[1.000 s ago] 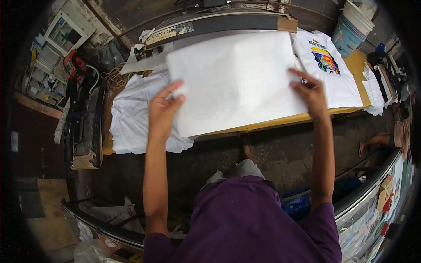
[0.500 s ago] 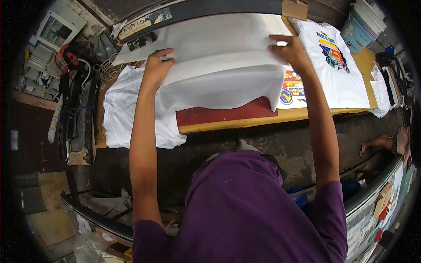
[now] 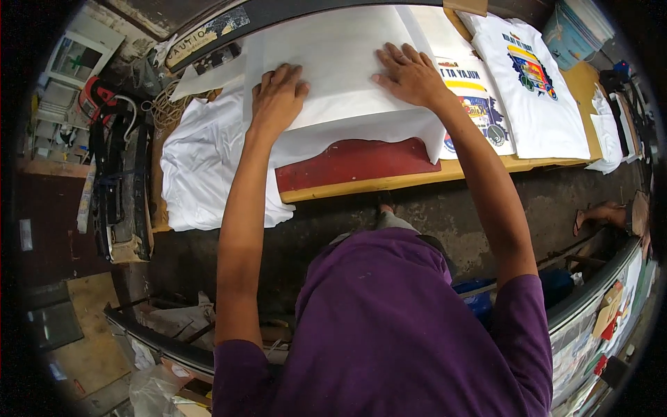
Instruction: Operating a heat press machine to apply graphics to white t-shirts.
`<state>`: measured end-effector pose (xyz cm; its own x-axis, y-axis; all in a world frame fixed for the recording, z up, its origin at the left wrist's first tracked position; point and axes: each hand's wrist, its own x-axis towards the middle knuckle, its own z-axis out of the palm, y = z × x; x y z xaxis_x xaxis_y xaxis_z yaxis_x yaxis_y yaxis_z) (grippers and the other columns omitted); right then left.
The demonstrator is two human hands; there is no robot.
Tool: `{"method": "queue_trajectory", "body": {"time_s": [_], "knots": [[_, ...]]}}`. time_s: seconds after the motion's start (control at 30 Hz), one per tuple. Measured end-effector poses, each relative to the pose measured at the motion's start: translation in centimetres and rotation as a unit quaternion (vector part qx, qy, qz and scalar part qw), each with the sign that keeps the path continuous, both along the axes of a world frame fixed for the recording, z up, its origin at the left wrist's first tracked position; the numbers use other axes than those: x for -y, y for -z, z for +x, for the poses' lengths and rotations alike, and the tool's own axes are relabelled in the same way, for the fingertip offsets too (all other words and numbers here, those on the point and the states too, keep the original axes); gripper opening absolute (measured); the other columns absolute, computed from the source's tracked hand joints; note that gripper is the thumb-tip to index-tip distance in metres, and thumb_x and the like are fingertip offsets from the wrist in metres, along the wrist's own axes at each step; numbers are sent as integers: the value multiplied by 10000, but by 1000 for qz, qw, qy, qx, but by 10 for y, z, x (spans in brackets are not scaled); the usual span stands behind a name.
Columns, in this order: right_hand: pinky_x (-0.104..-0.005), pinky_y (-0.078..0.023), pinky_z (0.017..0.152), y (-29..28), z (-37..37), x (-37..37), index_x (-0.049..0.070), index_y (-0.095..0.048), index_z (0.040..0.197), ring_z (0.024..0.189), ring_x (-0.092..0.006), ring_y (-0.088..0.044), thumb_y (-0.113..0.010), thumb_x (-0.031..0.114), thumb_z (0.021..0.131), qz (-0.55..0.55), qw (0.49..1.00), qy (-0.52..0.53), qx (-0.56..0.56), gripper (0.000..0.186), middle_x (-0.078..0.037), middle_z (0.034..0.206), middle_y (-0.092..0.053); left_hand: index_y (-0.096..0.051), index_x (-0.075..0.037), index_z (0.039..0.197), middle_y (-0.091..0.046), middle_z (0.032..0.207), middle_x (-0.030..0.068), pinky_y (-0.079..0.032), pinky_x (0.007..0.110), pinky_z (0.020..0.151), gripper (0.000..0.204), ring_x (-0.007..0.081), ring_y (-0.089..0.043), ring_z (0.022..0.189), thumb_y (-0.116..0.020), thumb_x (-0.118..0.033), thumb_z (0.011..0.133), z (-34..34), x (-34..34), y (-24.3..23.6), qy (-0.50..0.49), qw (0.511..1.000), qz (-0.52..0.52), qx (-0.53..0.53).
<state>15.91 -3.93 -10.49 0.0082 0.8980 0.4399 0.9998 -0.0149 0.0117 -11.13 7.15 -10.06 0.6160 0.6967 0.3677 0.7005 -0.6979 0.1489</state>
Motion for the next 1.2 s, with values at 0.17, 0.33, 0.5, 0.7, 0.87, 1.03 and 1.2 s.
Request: {"method": "queue_trajectory", "body": {"time_s": [0.17, 0.33, 0.5, 0.7, 0.87, 1.03, 1.2], "knots": [[-516, -282, 1159, -1, -8, 33, 110, -497, 1432, 1412, -394, -360, -463, 534, 978, 80, 996, 0, -45, 622, -162, 1515, -429, -569, -113, 1363, -472, 1440, 181, -336, 532, 1087, 504, 375, -426, 1329, -638, -290, 896, -19, 40, -13, 42, 998, 30, 24], [-520, -247, 1178, 2, -36, 101, 115, -473, 1449, 1424, -385, -337, -522, 498, 961, 44, 995, -53, -67, 622, -152, 1515, -426, -439, -146, 1485, -349, 1563, 143, -243, 531, 1164, 597, 385, -315, 1430, -579, -350, 942, -44, 110, -7, 105, 994, 7, -24], [-517, -219, 1192, 15, -43, 99, 122, -464, 1457, 1427, -364, -339, -518, 492, 966, 5, 999, -30, -11, 617, -126, 1519, -428, -417, -176, 1500, -327, 1581, 110, -211, 536, 1176, 655, 384, -302, 1440, -597, -416, 918, -41, 92, 2, 92, 994, 8, -64], [-523, -226, 1190, 19, -40, 93, 123, -449, 1466, 1427, -366, -338, -490, 500, 977, -2, 1000, -17, -10, 619, -127, 1526, -418, -416, -175, 1500, -309, 1591, 107, -201, 529, 1183, 651, 379, -281, 1451, -582, -434, 926, -45, 88, 4, 97, 993, -1, -63], [-523, -226, 1191, 19, -41, 95, 124, -432, 1476, 1430, -371, -329, -487, 504, 978, -9, 1000, -17, -5, 629, -129, 1533, -403, -418, -171, 1498, -306, 1590, 111, -205, 531, 1182, 650, 380, -274, 1454, -585, -429, 925, -44, 91, 6, 93, 993, 5, -67], [-521, -223, 1195, 20, -39, 95, 130, -429, 1480, 1431, -366, -324, -486, 506, 977, -6, 1000, -18, -4, 631, -126, 1534, -399, -373, -179, 1526, -289, 1601, 119, -215, 538, 1175, 683, 382, -261, 1461, -567, -469, 938, -45, 91, 6, 92, 993, 11, -78], [-514, -217, 1202, 18, -40, 94, 136, -413, 1491, 1442, -363, -303, -486, 513, 974, -20, 1000, -18, 2, 644, -121, 1545, -382, -373, -172, 1525, -287, 1601, 130, -210, 551, 1170, 701, 390, -260, 1461, -581, -475, 929, -44, 92, 4, 93, 993, -2, -74]]}}
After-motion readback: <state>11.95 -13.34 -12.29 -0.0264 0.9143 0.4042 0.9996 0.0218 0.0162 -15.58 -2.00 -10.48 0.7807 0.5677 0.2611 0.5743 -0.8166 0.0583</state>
